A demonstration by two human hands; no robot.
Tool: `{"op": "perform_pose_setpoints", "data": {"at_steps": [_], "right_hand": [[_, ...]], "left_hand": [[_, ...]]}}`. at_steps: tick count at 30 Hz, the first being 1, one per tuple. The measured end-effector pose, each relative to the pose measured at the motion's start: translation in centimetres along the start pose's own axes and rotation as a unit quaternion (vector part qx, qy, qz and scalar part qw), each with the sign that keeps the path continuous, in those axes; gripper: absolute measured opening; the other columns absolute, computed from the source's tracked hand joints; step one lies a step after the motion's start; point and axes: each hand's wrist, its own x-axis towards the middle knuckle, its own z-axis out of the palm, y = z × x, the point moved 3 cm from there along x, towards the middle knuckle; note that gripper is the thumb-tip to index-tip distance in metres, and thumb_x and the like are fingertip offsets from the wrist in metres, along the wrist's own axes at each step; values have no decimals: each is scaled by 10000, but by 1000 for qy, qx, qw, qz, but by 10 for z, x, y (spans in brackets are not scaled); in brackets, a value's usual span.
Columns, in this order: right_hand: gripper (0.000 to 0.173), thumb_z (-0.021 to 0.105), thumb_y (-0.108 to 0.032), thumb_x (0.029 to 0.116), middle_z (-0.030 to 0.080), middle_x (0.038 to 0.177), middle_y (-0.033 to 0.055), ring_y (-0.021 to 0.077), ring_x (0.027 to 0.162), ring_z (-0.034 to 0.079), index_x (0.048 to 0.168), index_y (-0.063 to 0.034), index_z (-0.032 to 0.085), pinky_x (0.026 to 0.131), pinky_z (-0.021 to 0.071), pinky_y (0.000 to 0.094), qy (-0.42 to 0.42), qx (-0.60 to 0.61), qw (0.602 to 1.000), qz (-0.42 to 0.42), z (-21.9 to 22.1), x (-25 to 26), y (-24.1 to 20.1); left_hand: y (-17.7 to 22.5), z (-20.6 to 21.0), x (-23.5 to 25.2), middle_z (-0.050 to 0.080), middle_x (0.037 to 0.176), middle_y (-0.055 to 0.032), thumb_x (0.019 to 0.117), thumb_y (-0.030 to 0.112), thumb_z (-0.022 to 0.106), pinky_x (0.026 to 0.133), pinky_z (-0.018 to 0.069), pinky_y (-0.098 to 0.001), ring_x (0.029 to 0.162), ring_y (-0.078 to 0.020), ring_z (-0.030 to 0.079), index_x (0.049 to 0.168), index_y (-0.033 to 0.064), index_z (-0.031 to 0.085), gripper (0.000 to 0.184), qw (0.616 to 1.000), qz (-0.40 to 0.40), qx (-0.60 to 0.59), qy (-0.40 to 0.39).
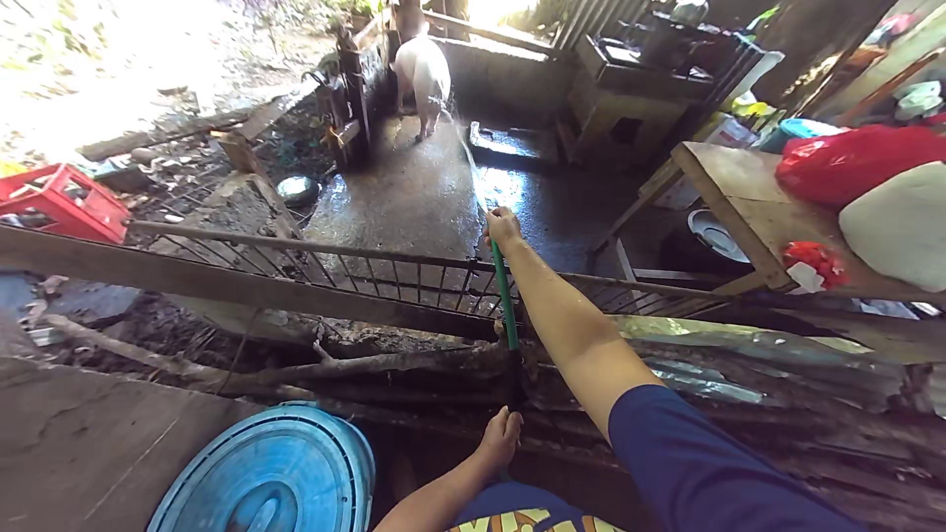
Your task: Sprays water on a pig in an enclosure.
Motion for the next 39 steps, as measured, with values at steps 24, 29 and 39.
{"op": "perform_pose_setpoints", "data": {"at_steps": [24,29,39], "right_hand": [[311,448,-242,1098,612,848,116,176,573,578,1332,-61,541,547,522,334,24,6,1000,6,-10,-4,-12],[327,457,-263,1101,619,843,119,182,579,582,1341,-57,538,558,526,344,23,2,1000,-2,-10,-5,-14],[321,452,-262,1105,620,873,123,169,564,576,1348,-71,537,538,521,327,28,9,1000,-9,-11,-14,-24]], "left_hand": [[12,-5,-7,522,788,-35,1102,206,269,700,499,-266,679,-84,530,1131,-66,560,399,1000,10,-20,-1],[14,-5,-9,520,791,-40,1104,197,270,703,499,-269,682,-89,528,1127,-73,559,396,1000,6,-21,-3],[17,-7,-11,521,793,-41,1104,194,273,697,499,-268,679,-90,528,1130,-74,559,393,1000,7,-19,5]]}}
